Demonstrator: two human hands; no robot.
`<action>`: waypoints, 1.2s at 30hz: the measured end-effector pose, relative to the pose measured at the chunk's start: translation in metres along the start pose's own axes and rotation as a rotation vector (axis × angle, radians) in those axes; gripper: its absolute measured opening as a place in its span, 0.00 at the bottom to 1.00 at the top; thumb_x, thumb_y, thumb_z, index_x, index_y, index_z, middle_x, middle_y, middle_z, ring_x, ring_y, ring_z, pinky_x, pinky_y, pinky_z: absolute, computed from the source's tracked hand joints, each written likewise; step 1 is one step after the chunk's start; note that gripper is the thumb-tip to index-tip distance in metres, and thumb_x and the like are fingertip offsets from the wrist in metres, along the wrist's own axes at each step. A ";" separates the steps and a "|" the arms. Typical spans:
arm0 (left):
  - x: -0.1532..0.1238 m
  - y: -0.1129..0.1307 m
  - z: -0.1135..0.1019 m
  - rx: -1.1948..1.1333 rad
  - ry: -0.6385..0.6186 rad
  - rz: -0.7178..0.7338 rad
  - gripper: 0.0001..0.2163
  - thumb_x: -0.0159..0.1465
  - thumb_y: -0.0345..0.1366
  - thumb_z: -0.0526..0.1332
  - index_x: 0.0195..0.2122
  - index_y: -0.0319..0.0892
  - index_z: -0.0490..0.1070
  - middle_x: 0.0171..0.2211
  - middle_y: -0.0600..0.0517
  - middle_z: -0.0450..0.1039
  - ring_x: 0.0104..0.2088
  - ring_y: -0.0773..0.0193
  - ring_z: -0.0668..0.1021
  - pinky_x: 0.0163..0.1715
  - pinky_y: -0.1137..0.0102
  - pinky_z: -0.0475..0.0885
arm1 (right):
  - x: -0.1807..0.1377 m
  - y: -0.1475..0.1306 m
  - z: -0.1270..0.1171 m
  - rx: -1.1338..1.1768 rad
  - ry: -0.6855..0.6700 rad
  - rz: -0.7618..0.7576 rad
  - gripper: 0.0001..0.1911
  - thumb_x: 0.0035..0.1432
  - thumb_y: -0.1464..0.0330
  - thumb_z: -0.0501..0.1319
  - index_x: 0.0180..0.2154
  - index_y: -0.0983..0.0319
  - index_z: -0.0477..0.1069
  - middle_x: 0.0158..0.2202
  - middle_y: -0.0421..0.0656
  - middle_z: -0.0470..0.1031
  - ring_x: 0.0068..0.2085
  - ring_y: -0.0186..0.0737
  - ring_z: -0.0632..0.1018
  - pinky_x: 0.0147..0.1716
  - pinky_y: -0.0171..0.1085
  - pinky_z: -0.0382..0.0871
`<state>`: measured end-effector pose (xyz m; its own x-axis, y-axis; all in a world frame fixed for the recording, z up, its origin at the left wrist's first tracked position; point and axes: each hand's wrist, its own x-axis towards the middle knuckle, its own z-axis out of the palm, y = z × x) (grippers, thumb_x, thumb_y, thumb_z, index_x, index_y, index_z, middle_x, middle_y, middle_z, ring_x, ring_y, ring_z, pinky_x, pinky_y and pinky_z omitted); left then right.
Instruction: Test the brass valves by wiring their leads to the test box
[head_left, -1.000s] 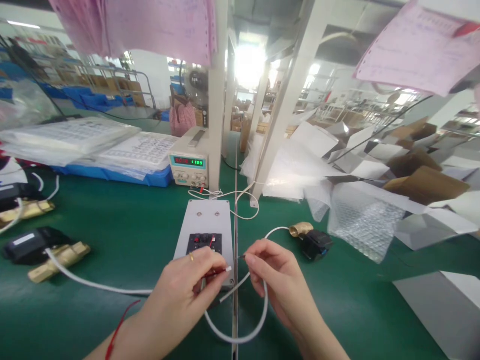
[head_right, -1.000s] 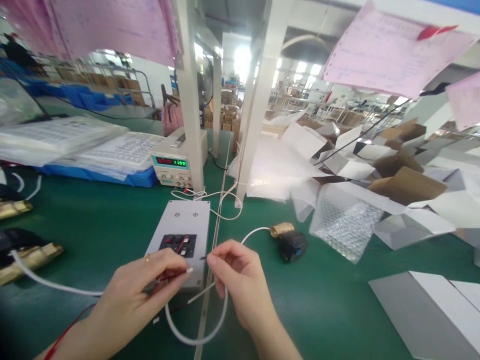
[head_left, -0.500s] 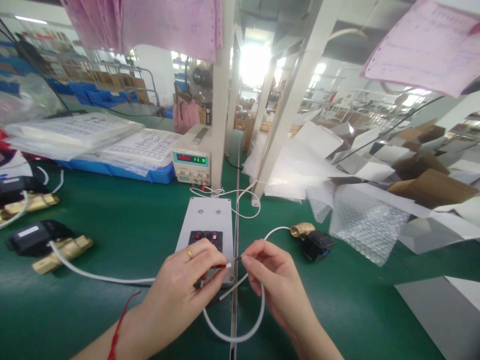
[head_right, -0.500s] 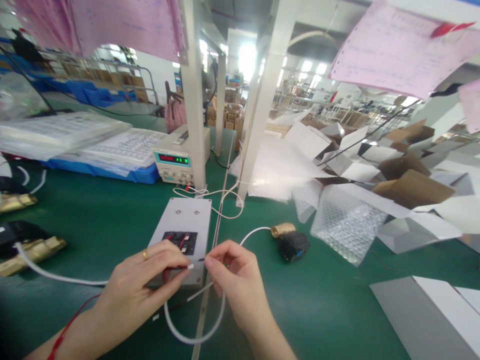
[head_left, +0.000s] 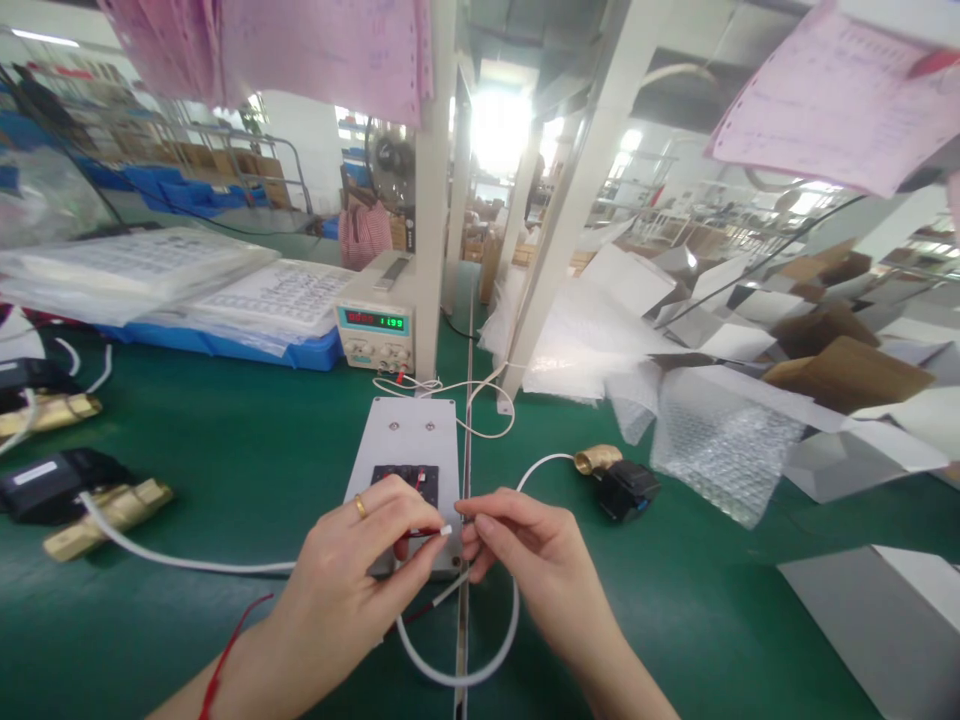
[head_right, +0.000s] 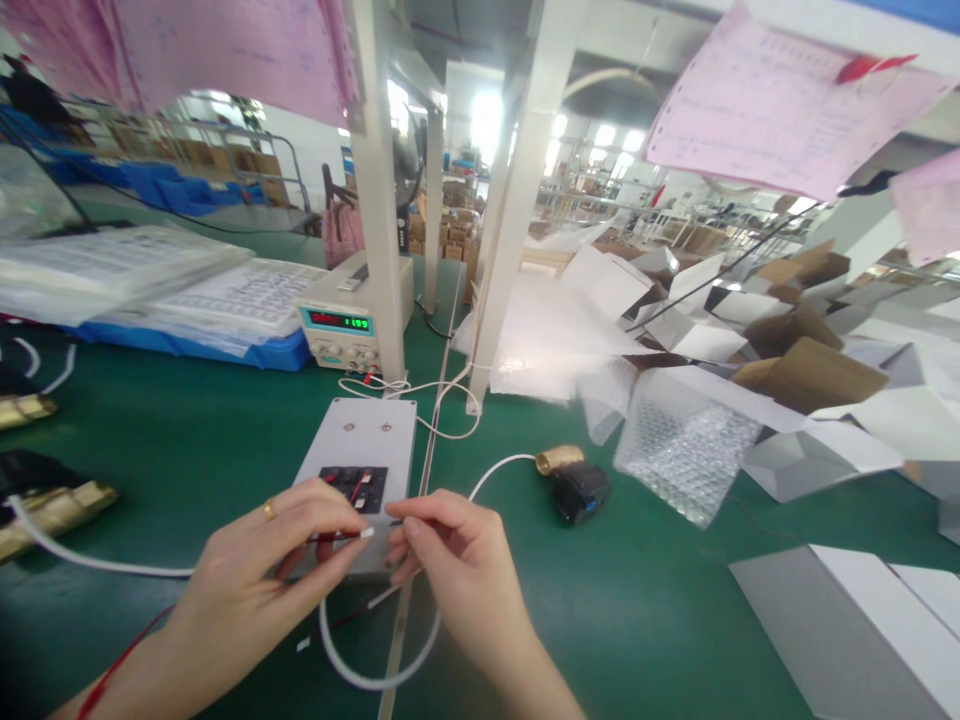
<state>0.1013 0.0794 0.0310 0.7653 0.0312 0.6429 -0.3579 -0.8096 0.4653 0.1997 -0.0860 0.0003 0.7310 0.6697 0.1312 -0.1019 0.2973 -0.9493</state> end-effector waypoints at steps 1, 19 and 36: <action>0.001 0.000 0.000 0.002 0.003 0.009 0.07 0.69 0.26 0.59 0.36 0.44 0.71 0.32 0.56 0.76 0.32 0.70 0.79 0.34 0.79 0.73 | 0.000 0.000 0.000 0.004 -0.010 -0.001 0.12 0.63 0.58 0.75 0.42 0.59 0.86 0.31 0.45 0.81 0.29 0.39 0.82 0.30 0.32 0.81; -0.002 -0.002 0.000 0.033 0.009 -0.025 0.06 0.70 0.30 0.59 0.35 0.43 0.73 0.30 0.55 0.77 0.31 0.69 0.80 0.33 0.78 0.73 | -0.002 -0.006 0.004 -0.027 0.096 0.032 0.14 0.57 0.60 0.78 0.32 0.62 0.81 0.28 0.44 0.81 0.29 0.38 0.80 0.27 0.29 0.76; -0.003 -0.004 0.002 -0.028 -0.004 -0.092 0.05 0.67 0.30 0.62 0.35 0.46 0.75 0.31 0.57 0.78 0.31 0.70 0.81 0.33 0.80 0.73 | -0.002 -0.011 0.004 -0.040 0.067 0.097 0.13 0.56 0.62 0.76 0.31 0.63 0.77 0.26 0.41 0.76 0.28 0.37 0.76 0.29 0.30 0.72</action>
<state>0.1011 0.0818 0.0259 0.7975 0.1023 0.5946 -0.3009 -0.7867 0.5390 0.1967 -0.0877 0.0112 0.7627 0.6464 0.0196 -0.1488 0.2049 -0.9674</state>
